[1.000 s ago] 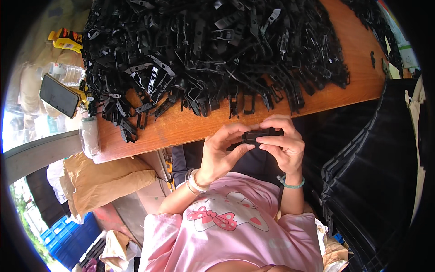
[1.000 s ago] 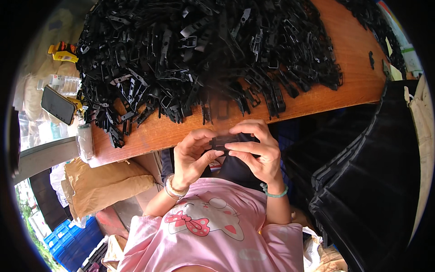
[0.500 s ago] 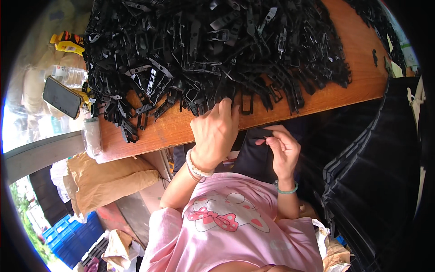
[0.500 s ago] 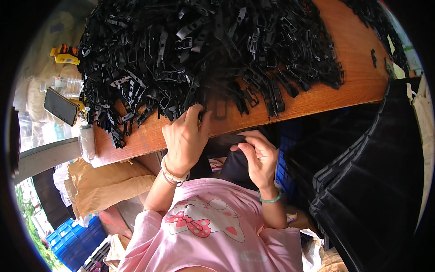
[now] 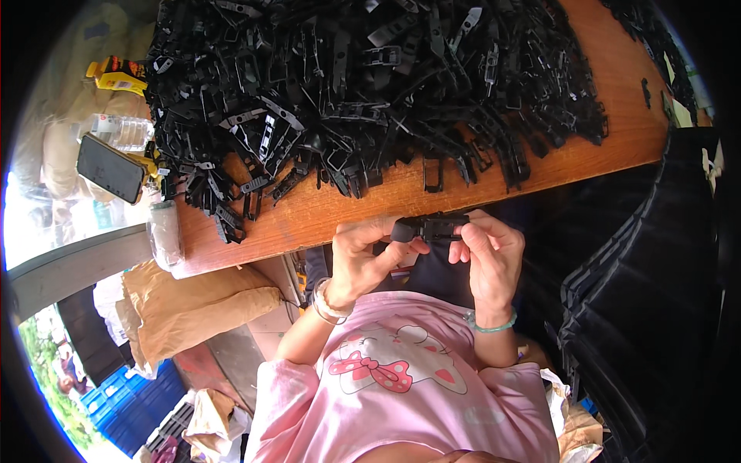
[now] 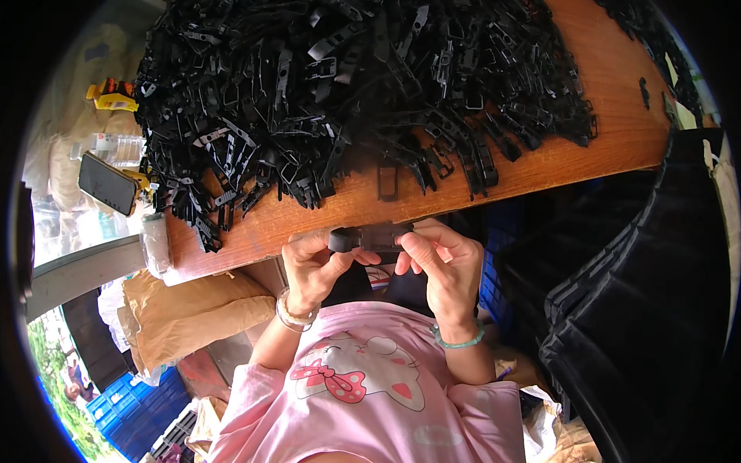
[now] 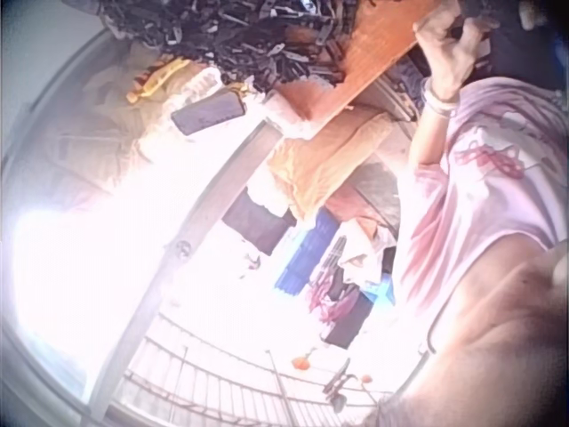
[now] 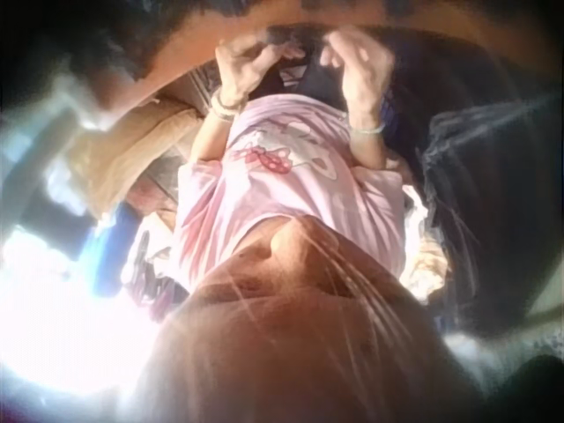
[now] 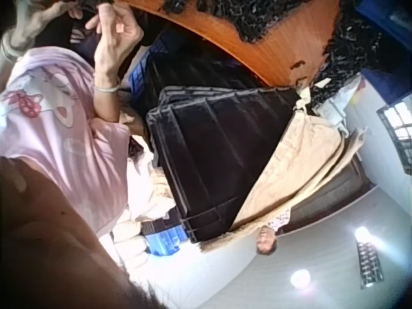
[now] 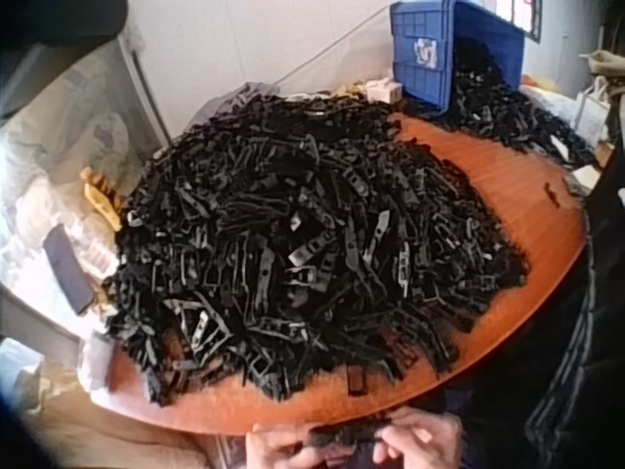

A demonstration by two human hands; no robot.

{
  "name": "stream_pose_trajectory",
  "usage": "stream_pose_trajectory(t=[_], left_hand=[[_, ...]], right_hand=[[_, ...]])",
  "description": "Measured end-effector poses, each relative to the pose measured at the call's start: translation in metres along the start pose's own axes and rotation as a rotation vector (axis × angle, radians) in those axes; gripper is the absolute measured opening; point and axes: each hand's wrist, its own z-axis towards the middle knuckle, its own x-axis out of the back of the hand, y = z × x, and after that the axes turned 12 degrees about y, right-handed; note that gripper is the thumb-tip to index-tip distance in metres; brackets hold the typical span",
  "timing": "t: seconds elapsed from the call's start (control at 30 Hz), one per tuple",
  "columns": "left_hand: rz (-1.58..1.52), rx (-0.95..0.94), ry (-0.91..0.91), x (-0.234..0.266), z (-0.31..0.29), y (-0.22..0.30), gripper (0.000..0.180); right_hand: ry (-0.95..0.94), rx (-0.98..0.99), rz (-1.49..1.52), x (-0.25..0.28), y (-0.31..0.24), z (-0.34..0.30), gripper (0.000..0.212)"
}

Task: The person assembles plastic clips by taking black plastic components from a pile on the table and fitting them together by hand.

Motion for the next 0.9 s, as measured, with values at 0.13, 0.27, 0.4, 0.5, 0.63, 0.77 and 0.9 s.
stream_pose_trajectory(t=[0.13,0.27,0.4,0.5,0.63,0.77,0.9], left_hand=[[-0.166,0.228,-0.035,0.001,-0.002,0.002,0.011],[0.079,0.023,-0.097,0.007,0.001,0.002,0.012],[-0.239,0.314,-0.045,0.005,0.003,0.019,0.019],[-0.055,0.200,-0.112,0.013,0.012,0.024,0.021],[-0.173,0.251,-0.123,0.010,0.011,0.037,0.014],[-0.090,0.262,-0.129,0.014,0.017,0.046,0.013],[0.740,-0.633,-0.075,0.021,0.077,0.087,0.005]], right_hand=[[-0.015,-0.096,0.025,-0.001,-0.002,0.000,0.011],[0.016,0.071,-0.214,-0.011,-0.006,-0.006,0.010],[-0.135,0.535,-0.510,-0.021,-0.006,-0.013,0.016],[-0.087,0.470,-0.384,-0.019,0.005,-0.012,0.022],[-0.208,0.072,-0.108,-0.024,0.001,-0.013,0.024],[-0.183,0.028,-0.070,-0.020,0.009,-0.009,0.020],[-0.184,-0.106,0.036,-0.005,0.020,-0.001,0.018]])
